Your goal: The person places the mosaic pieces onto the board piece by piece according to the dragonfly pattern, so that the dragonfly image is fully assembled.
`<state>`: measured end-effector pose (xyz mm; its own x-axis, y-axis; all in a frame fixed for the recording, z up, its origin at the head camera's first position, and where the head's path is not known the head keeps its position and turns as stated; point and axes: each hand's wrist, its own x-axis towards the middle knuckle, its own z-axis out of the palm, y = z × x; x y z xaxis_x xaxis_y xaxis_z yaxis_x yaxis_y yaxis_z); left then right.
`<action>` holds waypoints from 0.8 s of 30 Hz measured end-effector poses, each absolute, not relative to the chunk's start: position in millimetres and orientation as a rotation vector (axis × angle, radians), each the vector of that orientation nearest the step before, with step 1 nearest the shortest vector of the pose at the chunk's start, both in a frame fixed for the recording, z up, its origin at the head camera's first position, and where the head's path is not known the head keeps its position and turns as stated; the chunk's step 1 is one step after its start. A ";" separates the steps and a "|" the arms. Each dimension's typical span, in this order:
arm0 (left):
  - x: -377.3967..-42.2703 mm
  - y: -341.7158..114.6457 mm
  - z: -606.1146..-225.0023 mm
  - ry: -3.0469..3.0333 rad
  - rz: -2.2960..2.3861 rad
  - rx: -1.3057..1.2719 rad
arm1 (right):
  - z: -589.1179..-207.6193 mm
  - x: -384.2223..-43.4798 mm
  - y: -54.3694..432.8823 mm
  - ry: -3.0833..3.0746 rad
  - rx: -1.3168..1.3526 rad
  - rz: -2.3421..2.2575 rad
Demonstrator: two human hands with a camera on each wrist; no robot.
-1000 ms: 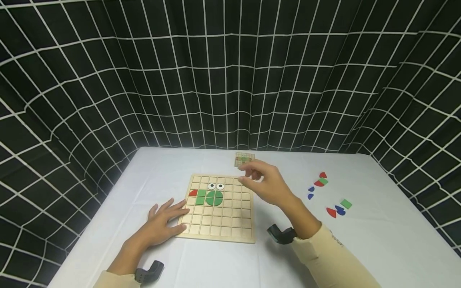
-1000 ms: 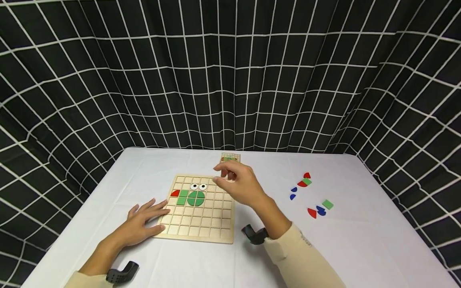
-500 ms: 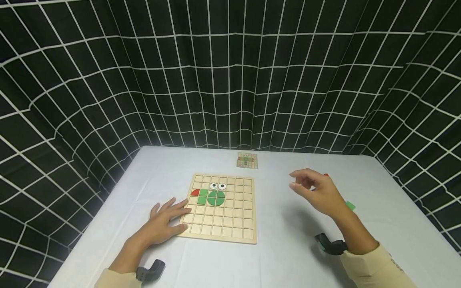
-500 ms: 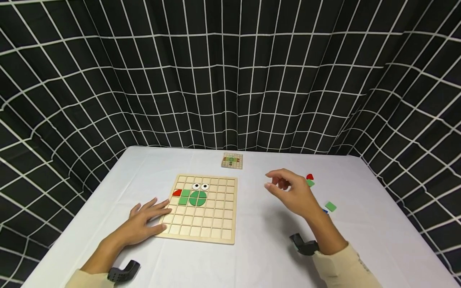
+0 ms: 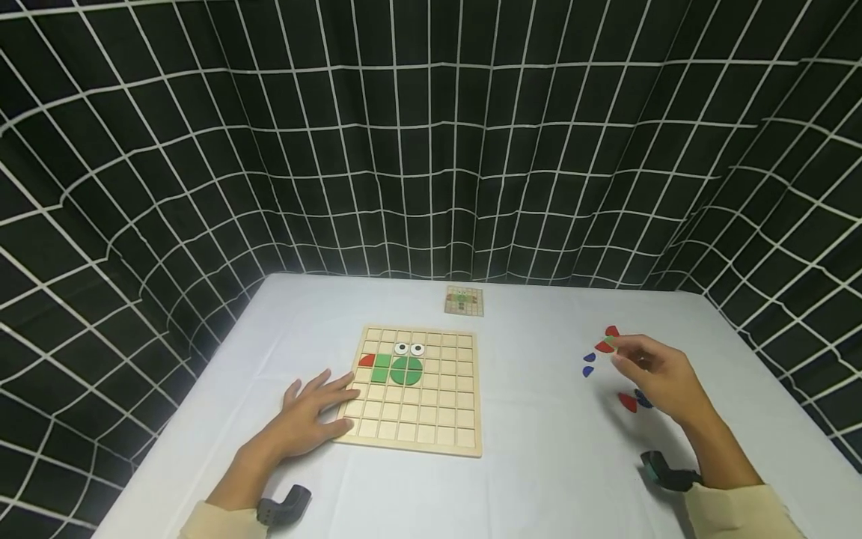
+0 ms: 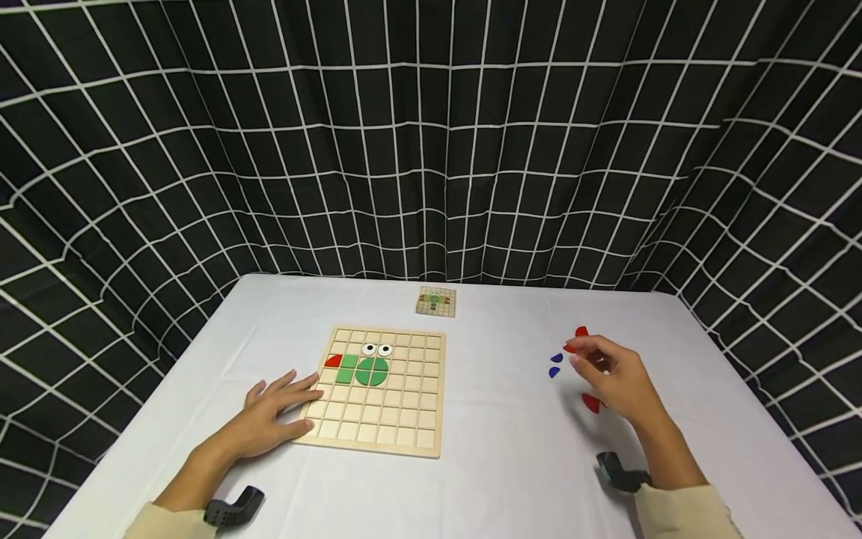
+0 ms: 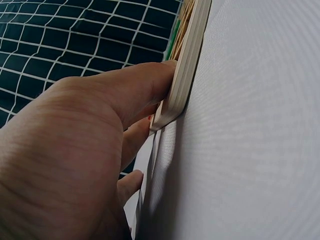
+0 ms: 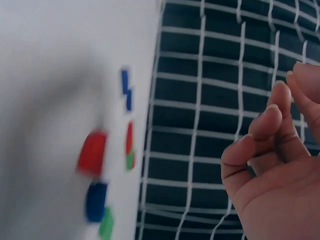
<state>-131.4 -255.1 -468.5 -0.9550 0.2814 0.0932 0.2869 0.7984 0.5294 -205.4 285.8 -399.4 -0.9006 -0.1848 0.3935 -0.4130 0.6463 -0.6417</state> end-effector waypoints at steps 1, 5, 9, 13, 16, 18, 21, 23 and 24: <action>-131.5 -254.6 -468.6 -2.974 -0.878 -0.467 | -401.3 -205.0 290.0 -2.585 0.468 1.102; -131.6 -254.1 -468.1 -2.970 -0.895 -0.472 | -411.6 -205.3 306.6 -2.641 0.395 1.090; -131.4 -254.8 -468.5 -2.964 -0.895 -0.473 | -424.1 -206.7 321.7 -2.690 0.395 1.044; -131.8 -255.5 -469.6 -2.965 -0.876 -0.468 | -433.7 -206.3 333.5 -2.750 0.431 1.002; -131.6 -256.1 -470.4 -2.963 -0.866 -0.465 | -438.4 -206.7 338.4 -2.837 0.474 1.001; -131.5 -256.2 -470.6 -2.961 -0.862 -0.464 | -441.1 -207.7 340.0 -2.890 0.527 0.984; -131.5 -255.9 -470.3 -2.958 -0.867 -0.463 | -444.8 -208.7 341.0 -2.935 0.586 0.955; -131.7 -255.4 -470.0 -2.958 -0.871 -0.461 | -447.1 -209.1 340.9 -2.938 0.620 0.927; -131.8 -255.2 -469.8 -2.959 -0.874 -0.462 | -448.0 -209.0 340.4 -2.940 0.619 0.915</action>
